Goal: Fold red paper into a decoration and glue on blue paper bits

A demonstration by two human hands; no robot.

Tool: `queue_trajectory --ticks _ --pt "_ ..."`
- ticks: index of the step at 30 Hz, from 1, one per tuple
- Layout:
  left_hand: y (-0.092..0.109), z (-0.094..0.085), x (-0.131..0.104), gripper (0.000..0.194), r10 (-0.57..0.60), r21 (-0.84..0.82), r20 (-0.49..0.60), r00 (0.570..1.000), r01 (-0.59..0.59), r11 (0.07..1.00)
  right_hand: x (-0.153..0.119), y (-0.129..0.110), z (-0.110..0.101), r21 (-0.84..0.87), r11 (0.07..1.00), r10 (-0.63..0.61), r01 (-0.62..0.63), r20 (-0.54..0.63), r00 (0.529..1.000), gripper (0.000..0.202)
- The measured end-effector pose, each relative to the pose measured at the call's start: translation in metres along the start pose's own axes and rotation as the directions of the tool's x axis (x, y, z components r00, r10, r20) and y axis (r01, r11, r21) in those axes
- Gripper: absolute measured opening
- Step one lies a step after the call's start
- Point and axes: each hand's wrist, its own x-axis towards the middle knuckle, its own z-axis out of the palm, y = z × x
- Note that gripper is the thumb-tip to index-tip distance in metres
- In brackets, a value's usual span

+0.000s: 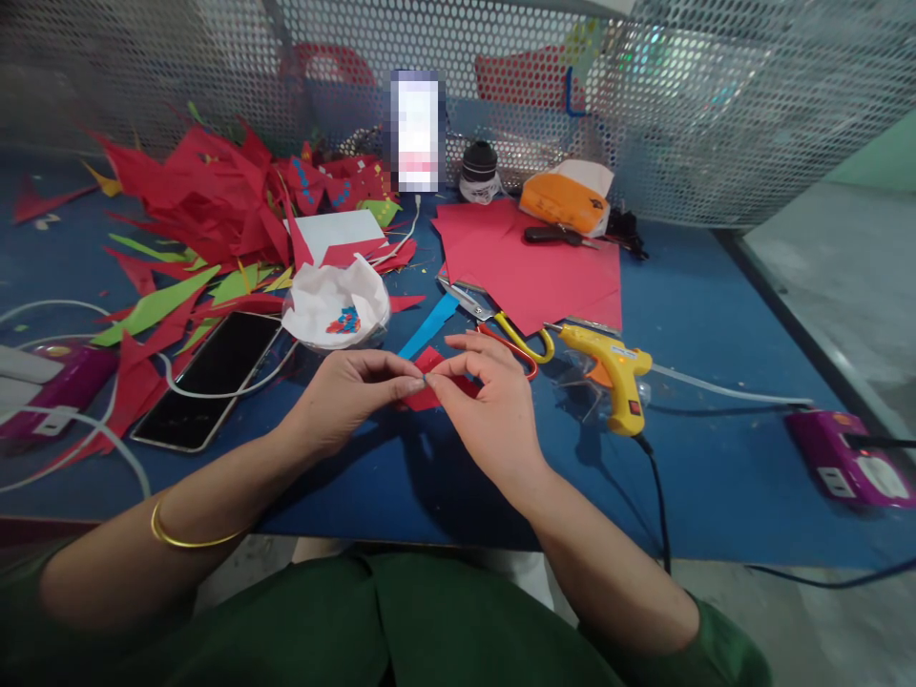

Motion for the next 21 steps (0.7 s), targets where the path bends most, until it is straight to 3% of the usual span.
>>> queue_trajectory --ticks 12,21 --pt "0.0025 0.0011 -0.0006 0.019 0.036 -0.04 -0.009 0.999 -0.036 0.999 0.001 0.0009 -0.0011 -0.07 0.992 -0.104 0.1 -0.042 0.994 0.005" --pt "0.0023 0.0013 -0.0011 0.018 0.044 0.014 -0.023 0.999 -0.044 0.999 0.0018 0.002 -0.0016 -0.064 0.992 -0.103 0.107 0.071 0.992 0.011"
